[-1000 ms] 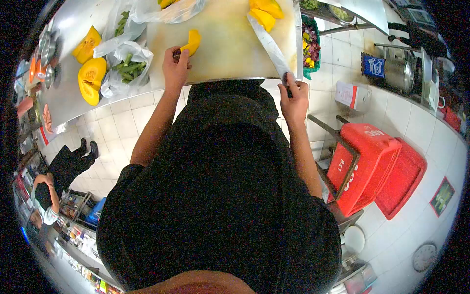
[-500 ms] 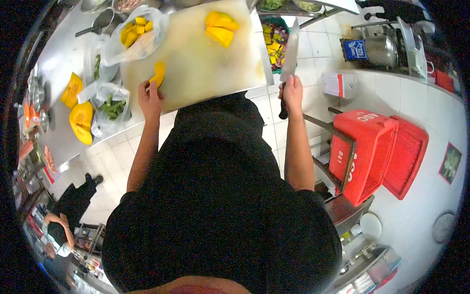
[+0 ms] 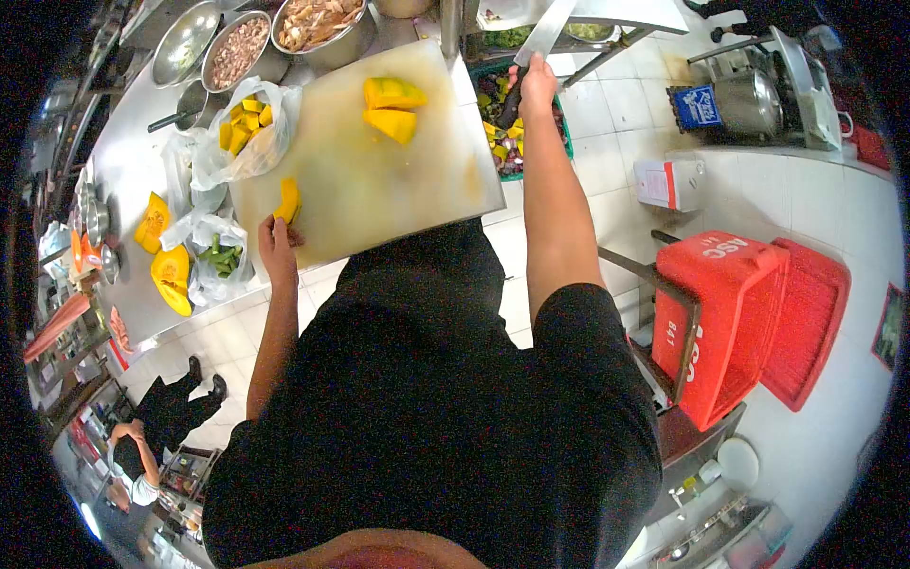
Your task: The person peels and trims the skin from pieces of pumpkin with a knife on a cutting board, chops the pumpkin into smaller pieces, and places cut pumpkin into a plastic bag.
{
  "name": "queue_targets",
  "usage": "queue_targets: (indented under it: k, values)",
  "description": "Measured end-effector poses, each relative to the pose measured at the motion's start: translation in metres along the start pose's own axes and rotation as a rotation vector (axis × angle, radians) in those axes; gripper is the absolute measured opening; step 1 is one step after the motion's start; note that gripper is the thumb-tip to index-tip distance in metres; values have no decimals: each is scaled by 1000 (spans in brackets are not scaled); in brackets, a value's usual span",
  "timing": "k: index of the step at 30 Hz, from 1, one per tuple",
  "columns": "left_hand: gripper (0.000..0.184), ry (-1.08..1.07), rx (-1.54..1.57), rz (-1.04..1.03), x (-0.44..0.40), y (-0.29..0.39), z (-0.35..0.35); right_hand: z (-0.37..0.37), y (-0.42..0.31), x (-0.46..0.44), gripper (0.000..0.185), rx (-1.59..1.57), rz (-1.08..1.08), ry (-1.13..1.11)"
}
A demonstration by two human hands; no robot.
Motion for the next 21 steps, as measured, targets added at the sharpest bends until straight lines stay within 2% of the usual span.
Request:
queue_targets:
  k: [5,8,9,10,11,12,13,14,15,16,17,18,21]
  values:
    - [38,28,-31,12,3,5,1,-20,31,-35,36,-66,-14,-34]
    - [38,35,3,55,1,-5,2,13,75,-17,35,210,-7,-57]
    - [37,38,22,66,-2,-5,1,35,85,5,40,397,84,61]
    - [37,47,14,70,-3,-2,-2,64,105,17,49,641,200,54]
    - [37,61,8,78,-3,-1,-2,87,115,46,52,720,133,48]
    - [36,79,0,88,-3,0,-1,137,181,39,50,742,64,-3]
    - [36,75,4,69,-5,-2,-2,137,136,103,46,617,102,126]
    - [36,68,0,54,-5,-4,1,174,159,114,43,727,-75,148]
    - [36,55,-6,35,-6,-6,2,196,159,129,42,700,-63,184]
    - [36,57,-1,42,-6,-8,2,209,143,138,39,827,4,193]
    - [36,57,3,46,-7,-8,2,209,113,141,32,957,335,158]
    - [36,59,10,47,-10,-8,2,199,75,144,28,1030,454,159]
    - [36,47,26,61,-12,-7,1,168,-13,107,28,1347,607,65]
Point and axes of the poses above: each hand's wrist, its own x-axis away from the middle knuckle, its own z-axis out of the back of the hand, y = z × x, the point moved 6 cm from there along -x, towards the middle knuckle, and after that the axes turned 8 degrees about y, right-handed, at the moved point
